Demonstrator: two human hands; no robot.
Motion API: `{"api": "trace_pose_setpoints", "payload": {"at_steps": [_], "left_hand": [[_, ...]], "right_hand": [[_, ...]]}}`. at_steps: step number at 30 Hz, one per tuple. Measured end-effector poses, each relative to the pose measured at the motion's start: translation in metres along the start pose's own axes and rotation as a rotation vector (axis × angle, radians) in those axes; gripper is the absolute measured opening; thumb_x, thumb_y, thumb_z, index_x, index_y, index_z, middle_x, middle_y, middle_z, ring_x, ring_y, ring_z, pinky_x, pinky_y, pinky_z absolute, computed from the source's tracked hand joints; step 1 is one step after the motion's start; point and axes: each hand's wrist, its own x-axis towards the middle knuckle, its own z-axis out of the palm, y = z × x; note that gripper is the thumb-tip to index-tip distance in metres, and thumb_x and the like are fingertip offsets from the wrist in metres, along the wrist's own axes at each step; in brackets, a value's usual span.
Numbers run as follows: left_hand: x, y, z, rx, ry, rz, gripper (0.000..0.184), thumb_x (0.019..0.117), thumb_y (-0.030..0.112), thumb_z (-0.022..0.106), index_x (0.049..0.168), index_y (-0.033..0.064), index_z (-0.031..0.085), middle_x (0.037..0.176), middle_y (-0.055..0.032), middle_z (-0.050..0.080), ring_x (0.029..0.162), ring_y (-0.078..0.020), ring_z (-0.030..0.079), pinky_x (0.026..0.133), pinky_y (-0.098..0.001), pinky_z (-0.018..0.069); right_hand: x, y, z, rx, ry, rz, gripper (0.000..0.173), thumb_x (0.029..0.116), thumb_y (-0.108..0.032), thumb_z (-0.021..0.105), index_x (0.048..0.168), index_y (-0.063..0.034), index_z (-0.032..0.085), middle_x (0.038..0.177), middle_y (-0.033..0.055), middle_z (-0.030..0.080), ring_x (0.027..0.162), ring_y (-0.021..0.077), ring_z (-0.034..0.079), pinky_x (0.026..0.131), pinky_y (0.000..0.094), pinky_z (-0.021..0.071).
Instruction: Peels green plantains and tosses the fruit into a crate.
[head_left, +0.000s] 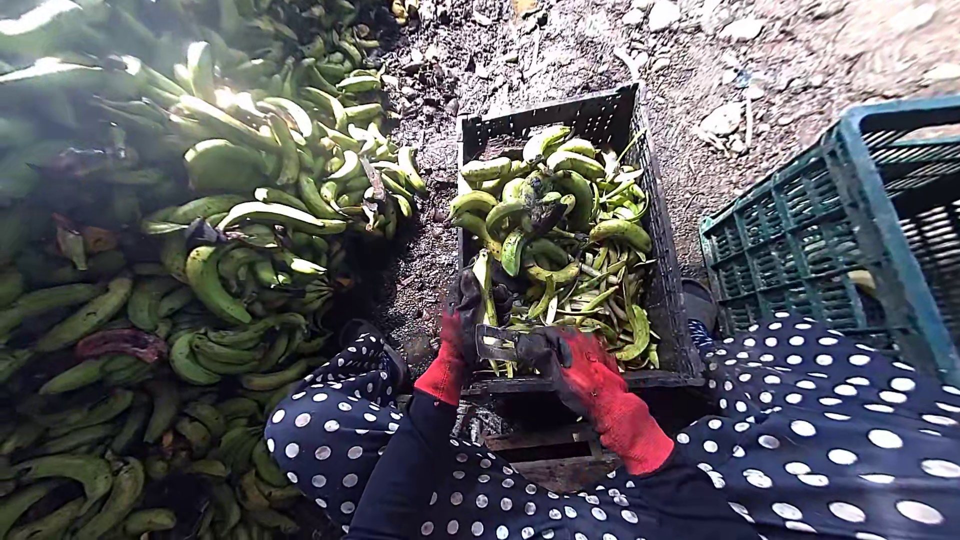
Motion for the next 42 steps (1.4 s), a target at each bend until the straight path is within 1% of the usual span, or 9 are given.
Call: {"api": "trace_pose_setpoints", "payload": {"at_steps": [4,10,13,18,22,30,34,38,42], "left_hand": [[-0.008,-0.009,0.003,0.035,-0.127,0.025,0.036,0.1075,0.017,0.031,0.130,-0.0022,0.052,0.095,-0.0015,0.062,0.083,-0.0013,0.059,0.078,-0.0212,0.0521],[-0.030,-0.006,0.023,-0.241,-0.288,-0.492,0.056,0.1112,0.046,0.014,0.121,0.0046,0.051,0.074,-0.0106,0.064,0.060,-0.0205,0.065,0.051,-0.0330,0.0557],[-0.012,-0.015,0.007,-0.265,-0.320,-0.280,0.060,0.1082,0.052,0.017,0.128,0.0078,0.053,0.082,-0.0080,0.067,0.067,-0.0173,0.066,0.058,-0.0318,0.0577],[-0.002,-0.009,0.006,0.031,0.068,0.067,0.038,0.1094,0.017,0.036,0.140,-0.0031,0.046,0.113,-0.0104,0.062,0.098,-0.0068,0.060,0.088,-0.0253,0.0520],[0.003,0.000,0.009,0.119,0.218,0.168,0.042,0.1102,0.022,0.035,0.145,-0.0011,0.042,0.119,-0.0118,0.062,0.101,-0.0082,0.060,0.089,-0.0274,0.0520],[-0.011,0.005,0.009,-0.170,-0.373,-0.308,0.042,0.1115,0.025,0.020,0.112,0.0043,0.057,0.078,-0.0045,0.066,0.066,-0.0117,0.065,0.058,-0.0269,0.0569],[-0.016,0.002,0.015,-0.118,-0.497,-0.414,0.048,0.1125,0.036,0.019,0.124,0.0079,0.056,0.085,-0.0046,0.067,0.071,-0.0117,0.066,0.064,-0.0283,0.0585],[0.008,-0.021,0.011,-0.266,-0.268,-0.130,0.061,0.1031,0.062,0.027,0.125,0.0132,0.057,0.081,-0.0030,0.067,0.067,-0.0128,0.063,0.061,-0.0304,0.0558],[0.016,-0.018,0.013,-0.112,0.219,0.056,0.047,0.1118,0.037,0.028,0.144,0.0092,0.048,0.119,-0.0087,0.064,0.100,-0.0129,0.063,0.088,-0.0338,0.0548]], "right_hand": [[0.012,0.004,0.003,0.005,0.089,0.129,0.060,0.0996,-0.062,0.048,0.136,-0.0179,0.065,0.135,0.0206,0.063,0.133,0.0417,0.053,0.106,0.0658,0.0398],[0.056,0.021,-0.007,0.141,0.478,0.223,0.048,0.1053,-0.048,0.049,0.136,-0.0131,0.061,0.130,0.0289,0.061,0.122,0.0512,0.057,0.095,0.0749,0.0432],[0.045,0.021,-0.015,0.148,0.469,0.105,0.041,0.1072,-0.041,0.049,0.132,-0.0101,0.061,0.117,0.0261,0.066,0.109,0.0468,0.063,0.089,0.0720,0.0468],[0.022,-0.002,0.002,0.062,0.149,0.129,0.049,0.1054,-0.048,0.049,0.131,-0.0099,0.066,0.126,0.0209,0.068,0.123,0.0393,0.062,0.104,0.0630,0.0441],[-0.009,-0.010,0.025,-0.027,0.116,0.191,0.057,0.1021,-0.052,0.048,0.145,-0.0169,0.058,0.143,0.0222,0.057,0.137,0.0445,0.048,0.106,0.0643,0.0414],[0.054,-0.005,-0.003,-0.013,0.336,0.212,0.043,0.1026,-0.050,0.054,0.126,-0.0167,0.068,0.126,0.0212,0.065,0.123,0.0455,0.056,0.094,0.0679,0.0447],[0.063,0.014,-0.012,0.088,0.403,0.107,0.042,0.1087,-0.042,0.044,0.127,-0.0097,0.064,0.121,0.0248,0.066,0.115,0.0463,0.062,0.094,0.0714,0.0449],[0.058,0.023,-0.011,0.114,0.429,0.081,0.049,0.1091,-0.047,0.040,0.125,-0.0083,0.064,0.113,0.0241,0.068,0.108,0.0448,0.065,0.088,0.0699,0.0486],[0.051,0.006,0.002,0.014,0.184,0.245,0.050,0.1050,-0.049,0.049,0.136,-0.0119,0.063,0.134,0.0218,0.062,0.131,0.0423,0.054,0.103,0.0665,0.0419]]}}
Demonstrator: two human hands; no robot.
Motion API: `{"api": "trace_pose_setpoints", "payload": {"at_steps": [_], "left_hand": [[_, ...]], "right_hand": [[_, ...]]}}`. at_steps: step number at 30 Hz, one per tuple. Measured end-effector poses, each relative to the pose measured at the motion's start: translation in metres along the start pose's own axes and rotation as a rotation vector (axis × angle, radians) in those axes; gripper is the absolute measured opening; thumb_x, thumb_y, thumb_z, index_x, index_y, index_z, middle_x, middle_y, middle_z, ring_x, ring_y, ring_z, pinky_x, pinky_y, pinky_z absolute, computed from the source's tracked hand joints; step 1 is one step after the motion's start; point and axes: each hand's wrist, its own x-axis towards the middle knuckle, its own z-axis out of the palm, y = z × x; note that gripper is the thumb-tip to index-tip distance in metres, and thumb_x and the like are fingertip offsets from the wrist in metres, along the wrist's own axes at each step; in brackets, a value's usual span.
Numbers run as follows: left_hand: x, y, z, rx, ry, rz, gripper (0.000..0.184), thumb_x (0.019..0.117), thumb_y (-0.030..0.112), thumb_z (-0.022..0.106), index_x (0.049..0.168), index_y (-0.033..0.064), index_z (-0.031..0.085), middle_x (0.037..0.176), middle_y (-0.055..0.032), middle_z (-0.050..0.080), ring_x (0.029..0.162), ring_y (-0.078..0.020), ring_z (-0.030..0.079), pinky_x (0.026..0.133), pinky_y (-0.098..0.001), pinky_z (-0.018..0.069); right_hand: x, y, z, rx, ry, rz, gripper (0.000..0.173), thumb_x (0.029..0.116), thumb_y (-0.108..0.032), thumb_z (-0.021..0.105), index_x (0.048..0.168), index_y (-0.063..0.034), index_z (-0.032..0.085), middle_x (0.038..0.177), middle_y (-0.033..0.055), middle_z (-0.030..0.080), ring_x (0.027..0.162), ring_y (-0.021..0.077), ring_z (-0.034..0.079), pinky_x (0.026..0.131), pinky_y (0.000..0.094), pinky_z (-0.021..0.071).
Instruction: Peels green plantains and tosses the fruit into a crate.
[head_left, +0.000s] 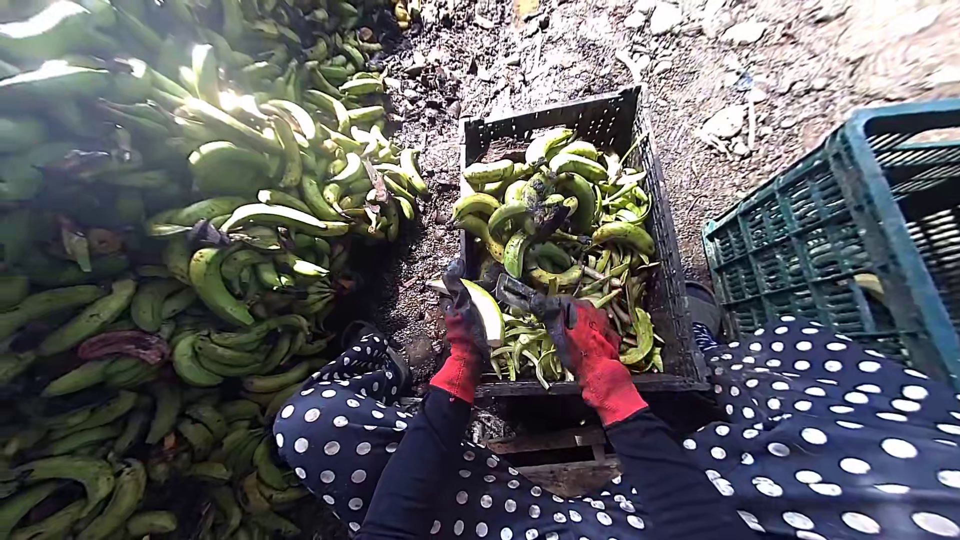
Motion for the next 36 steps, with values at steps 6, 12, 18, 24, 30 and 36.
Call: {"api": "trace_pose_setpoints", "payload": {"at_steps": [6,12,18,24,30,36], "left_hand": [[0.000,0.012,0.006,0.021,0.247,-0.061,0.053,0.1129,0.037,0.020,0.143,0.0018,0.046,0.119,-0.0196,0.065,0.102,-0.0233,0.065,0.089,-0.0418,0.0544],[-0.002,0.019,0.007,0.037,0.270,-0.064,0.052,0.1128,0.039,0.023,0.139,0.0040,0.052,0.111,-0.0156,0.067,0.095,-0.0205,0.066,0.086,-0.0397,0.0547],[-0.015,0.008,0.005,0.239,-0.080,-0.049,0.046,0.1124,0.030,0.026,0.140,0.0027,0.051,0.119,-0.0143,0.063,0.103,-0.0154,0.060,0.092,-0.0362,0.0504],[-0.008,0.013,-0.008,0.256,-0.238,-0.099,0.039,0.1114,0.022,0.030,0.134,0.0004,0.053,0.102,-0.0088,0.062,0.088,-0.0089,0.060,0.080,-0.0291,0.0524],[-0.011,0.030,0.000,0.524,-0.678,-0.209,0.036,0.1111,0.020,0.033,0.125,-0.0012,0.058,0.101,-0.0066,0.062,0.089,-0.0055,0.058,0.084,-0.0249,0.0502],[0.010,0.015,0.005,0.007,-0.002,-0.277,0.064,0.1092,0.054,0.021,0.117,0.0037,0.060,0.088,-0.0124,0.062,0.076,-0.0198,0.060,0.069,-0.0397,0.0536]], "right_hand": [[-0.041,0.003,0.021,-0.064,-0.003,-0.048,0.057,0.1002,-0.052,0.052,0.145,-0.0177,0.059,0.148,0.0219,0.053,0.142,0.0458,0.042,0.108,0.0674,0.0362],[-0.041,0.002,0.021,-0.064,-0.020,-0.039,0.058,0.1013,-0.053,0.049,0.146,-0.0174,0.058,0.148,0.0204,0.053,0.142,0.0446,0.042,0.108,0.0673,0.0359],[-0.022,-0.008,0.006,-0.009,0.011,0.032,0.046,0.1042,-0.047,0.051,0.135,-0.0167,0.065,0.136,0.0201,0.062,0.133,0.0423,0.051,0.103,0.0658,0.0404],[-0.016,-0.009,-0.003,-0.132,0.119,-0.051,0.059,0.0952,-0.059,0.062,0.139,-0.0194,0.063,0.138,0.0235,0.058,0.135,0.0473,0.047,0.100,0.0704,0.0389],[0.023,0.001,-0.023,-0.005,0.094,-0.203,0.039,0.1064,-0.040,0.052,0.121,-0.0082,0.069,0.110,0.0226,0.071,0.108,0.0431,0.066,0.093,0.0688,0.0467],[0.002,-0.009,-0.005,-0.055,0.090,-0.111,0.053,0.1004,-0.055,0.053,0.133,-0.0151,0.065,0.133,0.0201,0.064,0.130,0.0440,0.054,0.101,0.0684,0.0427]]}}
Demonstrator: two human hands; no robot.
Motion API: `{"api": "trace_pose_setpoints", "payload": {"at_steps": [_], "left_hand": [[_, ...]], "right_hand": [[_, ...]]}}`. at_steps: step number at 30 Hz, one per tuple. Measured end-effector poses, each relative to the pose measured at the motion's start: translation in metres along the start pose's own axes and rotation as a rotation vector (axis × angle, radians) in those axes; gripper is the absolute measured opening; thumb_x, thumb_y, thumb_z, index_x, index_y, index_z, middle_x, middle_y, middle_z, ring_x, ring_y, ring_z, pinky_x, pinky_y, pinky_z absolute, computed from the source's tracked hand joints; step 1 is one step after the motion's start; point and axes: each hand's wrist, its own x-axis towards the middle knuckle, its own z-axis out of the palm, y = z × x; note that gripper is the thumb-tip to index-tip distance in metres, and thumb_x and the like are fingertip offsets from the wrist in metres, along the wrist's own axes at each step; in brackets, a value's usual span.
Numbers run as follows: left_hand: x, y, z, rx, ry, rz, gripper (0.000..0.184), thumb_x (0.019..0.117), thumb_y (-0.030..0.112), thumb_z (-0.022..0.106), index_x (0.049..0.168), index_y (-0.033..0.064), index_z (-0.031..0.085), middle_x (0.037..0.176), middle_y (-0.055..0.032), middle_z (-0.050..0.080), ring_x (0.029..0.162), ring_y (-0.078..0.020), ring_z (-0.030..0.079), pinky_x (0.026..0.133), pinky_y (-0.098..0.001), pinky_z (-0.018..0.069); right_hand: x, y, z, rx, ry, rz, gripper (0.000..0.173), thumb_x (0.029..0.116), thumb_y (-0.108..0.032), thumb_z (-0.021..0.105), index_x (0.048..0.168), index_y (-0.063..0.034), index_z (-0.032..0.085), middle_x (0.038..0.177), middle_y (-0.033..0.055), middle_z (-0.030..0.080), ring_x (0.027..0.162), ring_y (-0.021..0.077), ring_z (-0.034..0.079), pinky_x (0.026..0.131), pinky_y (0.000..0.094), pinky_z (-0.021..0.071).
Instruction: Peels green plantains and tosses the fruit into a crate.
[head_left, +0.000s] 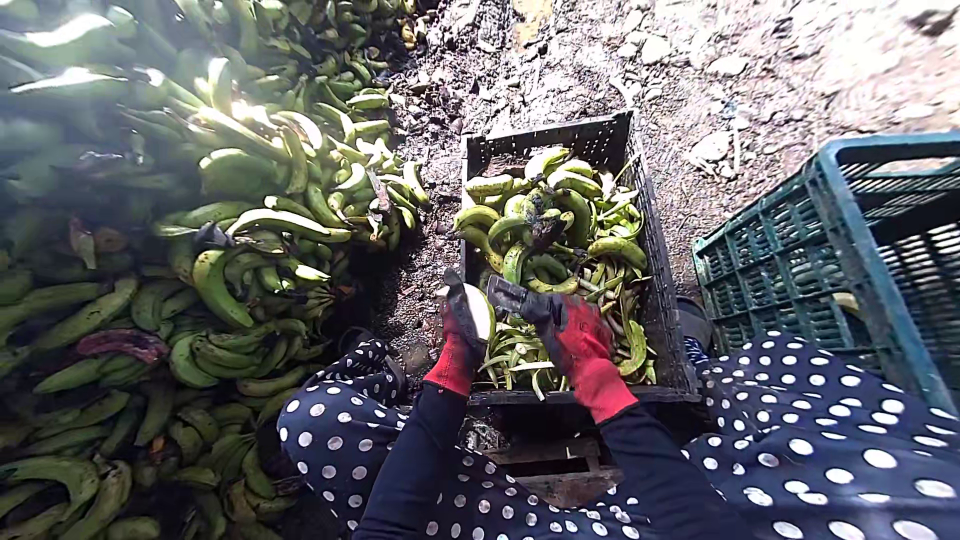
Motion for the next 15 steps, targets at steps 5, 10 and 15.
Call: {"api": "trace_pose_setpoints", "payload": {"at_steps": [5,10,15], "left_hand": [[-0.006,-0.005,-0.011,-0.221,0.110,-0.060,0.058,0.1110,0.045,0.017,0.132,0.0019,0.050,0.110,-0.0160,0.058,0.094,-0.0218,0.057,0.083,-0.0410,0.0511],[-0.010,0.000,-0.003,-0.246,-0.022,-0.026,0.053,0.1093,0.052,0.025,0.106,0.0104,0.058,0.078,-0.0037,0.061,0.067,-0.0129,0.061,0.061,-0.0315,0.0539],[-0.016,0.003,-0.007,0.005,-0.151,0.136,0.049,0.1109,0.044,0.024,0.116,0.0104,0.060,0.083,-0.0012,0.062,0.074,-0.0078,0.061,0.067,-0.0290,0.0542]], "right_hand": [[-0.034,-0.004,0.029,-0.031,0.059,-0.083,0.070,0.0923,-0.064,0.055,0.143,-0.0166,0.061,0.146,0.0260,0.054,0.141,0.0501,0.042,0.108,0.0712,0.0314],[-0.030,-0.015,0.014,0.031,-0.015,0.044,0.054,0.1008,-0.054,0.052,0.138,-0.0173,0.064,0.139,0.0201,0.061,0.137,0.0431,0.049,0.105,0.0663,0.0388],[-0.021,-0.011,0.005,-0.013,0.048,0.008,0.060,0.0954,-0.060,0.057,0.134,-0.0155,0.066,0.134,0.0226,0.062,0.132,0.0466,0.051,0.102,0.0702,0.0382]]}}
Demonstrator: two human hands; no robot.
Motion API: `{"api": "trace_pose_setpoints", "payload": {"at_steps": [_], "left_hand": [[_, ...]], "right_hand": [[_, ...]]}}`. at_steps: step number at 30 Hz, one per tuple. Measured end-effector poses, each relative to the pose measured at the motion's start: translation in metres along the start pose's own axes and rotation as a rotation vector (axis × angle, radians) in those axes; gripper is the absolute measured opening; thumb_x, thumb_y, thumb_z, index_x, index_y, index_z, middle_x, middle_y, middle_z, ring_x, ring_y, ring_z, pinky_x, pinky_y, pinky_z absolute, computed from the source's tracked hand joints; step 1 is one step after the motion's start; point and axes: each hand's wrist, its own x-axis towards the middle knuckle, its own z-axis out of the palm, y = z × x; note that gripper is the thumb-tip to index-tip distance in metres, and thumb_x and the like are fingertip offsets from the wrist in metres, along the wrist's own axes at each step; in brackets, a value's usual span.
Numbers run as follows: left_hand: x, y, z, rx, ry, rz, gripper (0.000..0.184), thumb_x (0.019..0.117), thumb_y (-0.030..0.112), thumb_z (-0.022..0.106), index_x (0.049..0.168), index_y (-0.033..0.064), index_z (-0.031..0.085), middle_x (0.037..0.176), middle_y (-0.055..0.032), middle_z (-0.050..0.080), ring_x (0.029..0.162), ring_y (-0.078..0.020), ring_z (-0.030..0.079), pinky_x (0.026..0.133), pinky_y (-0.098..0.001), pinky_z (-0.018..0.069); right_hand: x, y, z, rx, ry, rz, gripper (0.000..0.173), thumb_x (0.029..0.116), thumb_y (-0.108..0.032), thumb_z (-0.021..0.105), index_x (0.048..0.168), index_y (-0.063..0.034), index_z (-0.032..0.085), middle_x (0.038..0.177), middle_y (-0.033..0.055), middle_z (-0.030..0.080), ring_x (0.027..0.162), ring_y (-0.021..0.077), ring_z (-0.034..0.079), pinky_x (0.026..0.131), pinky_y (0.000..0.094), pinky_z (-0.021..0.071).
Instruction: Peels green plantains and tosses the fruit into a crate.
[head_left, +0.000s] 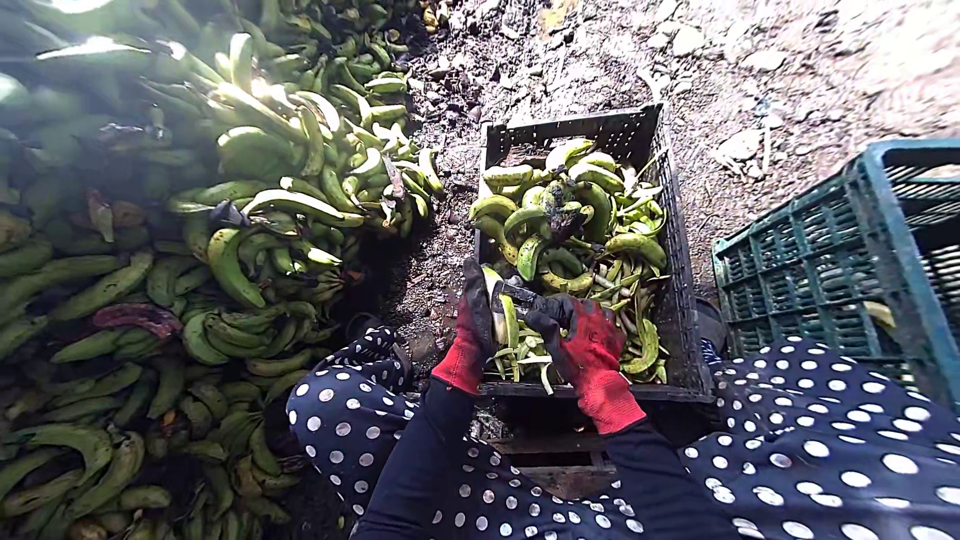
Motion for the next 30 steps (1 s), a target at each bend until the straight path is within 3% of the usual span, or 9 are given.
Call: {"api": "trace_pose_setpoints", "payload": {"at_steps": [5,8,12,20,23,24,26,27,30], "left_hand": [[-0.001,0.001,-0.004,0.225,0.042,0.048,0.035,0.1113,0.020,0.031,0.125,-0.0021,0.055,0.094,-0.0084,0.061,0.081,-0.0096,0.059,0.075,-0.0278,0.0523],[-0.011,0.010,-0.003,0.551,-0.082,0.163,0.044,0.1104,0.020,0.031,0.141,-0.0068,0.048,0.124,-0.0227,0.061,0.111,-0.0214,0.059,0.100,-0.0385,0.0466],[-0.017,0.013,-0.005,0.750,-0.293,0.265,0.048,0.1072,0.021,0.032,0.132,-0.0128,0.055,0.118,-0.0282,0.064,0.111,-0.0272,0.062,0.101,-0.0418,0.0464],[-0.018,0.003,0.005,0.819,-0.460,0.366,0.046,0.1067,0.024,0.035,0.118,-0.0115,0.063,0.100,-0.0218,0.069,0.096,-0.0195,0.066,0.092,-0.0373,0.0518],[-0.012,0.002,0.008,0.663,-0.248,0.219,0.048,0.1084,0.025,0.032,0.127,-0.0087,0.061,0.109,-0.0217,0.067,0.102,-0.0228,0.065,0.096,-0.0410,0.0500],[-0.007,0.003,0.006,0.513,-0.178,0.156,0.049,0.1095,0.030,0.028,0.125,-0.0030,0.061,0.099,-0.0139,0.067,0.090,-0.0160,0.064,0.085,-0.0348,0.0535],[0.002,0.006,0.004,0.083,-0.148,0.014,0.058,0.1090,0.049,0.018,0.099,0.0112,0.061,0.069,-0.0004,0.062,0.057,-0.0074,0.060,0.052,-0.0244,0.0530],[0.005,0.007,0.001,-0.098,-0.170,-0.047,0.061,0.1071,0.057,0.019,0.094,0.0143,0.061,0.065,0.0006,0.061,0.053,-0.0082,0.059,0.048,-0.0252,0.0523],[0.010,0.004,-0.012,-0.336,-0.180,-0.161,0.056,0.1063,0.057,0.025,0.090,0.0172,0.061,0.068,0.0021,0.059,0.058,-0.0083,0.059,0.054,-0.0258,0.0532]], "right_hand": [[-0.005,0.000,0.000,-0.074,-0.019,-0.015,0.065,0.0938,-0.063,0.058,0.138,-0.0161,0.064,0.140,0.0225,0.058,0.137,0.0458,0.046,0.104,0.0697,0.0357],[0.005,-0.003,-0.011,-0.005,-0.087,0.061,0.056,0.1005,-0.058,0.053,0.134,-0.0143,0.065,0.135,0.0207,0.062,0.131,0.0428,0.053,0.102,0.0660,0.0404],[0.028,0.017,-0.008,0.058,-0.102,-0.010,0.039,0.1065,-0.038,0.052,0.125,-0.0083,0.068,0.121,0.0220,0.069,0.118,0.0418,0.063,0.097,0.0664,0.0452],[0.044,0.027,-0.007,0.189,-0.109,-0.096,0.042,0.1083,-0.043,0.047,0.122,-0.0091,0.069,0.114,0.0210,0.070,0.109,0.0407,0.067,0.091,0.0686,0.0486],[0.043,0.022,-0.005,0.244,-0.071,-0.129,0.040,0.1083,-0.040,0.048,0.124,-0.0088,0.067,0.113,0.0215,0.070,0.107,0.0412,0.067,0.088,0.0687,0.0499],[0.043,0.021,-0.004,0.244,-0.051,-0.133,0.037,0.1082,-0.036,0.050,0.124,-0.0065,0.066,0.114,0.0229,0.069,0.108,0.0421,0.067,0.090,0.0684,0.0500],[0.040,0.017,-0.001,0.188,-0.030,-0.102,0.039,0.1066,-0.037,0.053,0.122,-0.0045,0.067,0.116,0.0240,0.068,0.112,0.0433,0.065,0.092,0.0681,0.0485],[0.035,0.016,0.002,0.146,-0.040,-0.097,0.043,0.1043,-0.043,0.055,0.123,-0.0065,0.068,0.120,0.0227,0.068,0.116,0.0427,0.063,0.094,0.0676,0.0471],[0.016,0.021,0.012,0.037,-0.062,-0.201,0.061,0.0935,-0.062,0.057,0.131,-0.0149,0.067,0.133,0.0200,0.063,0.131,0.0435,0.052,0.101,0.0678,0.0401]]}}
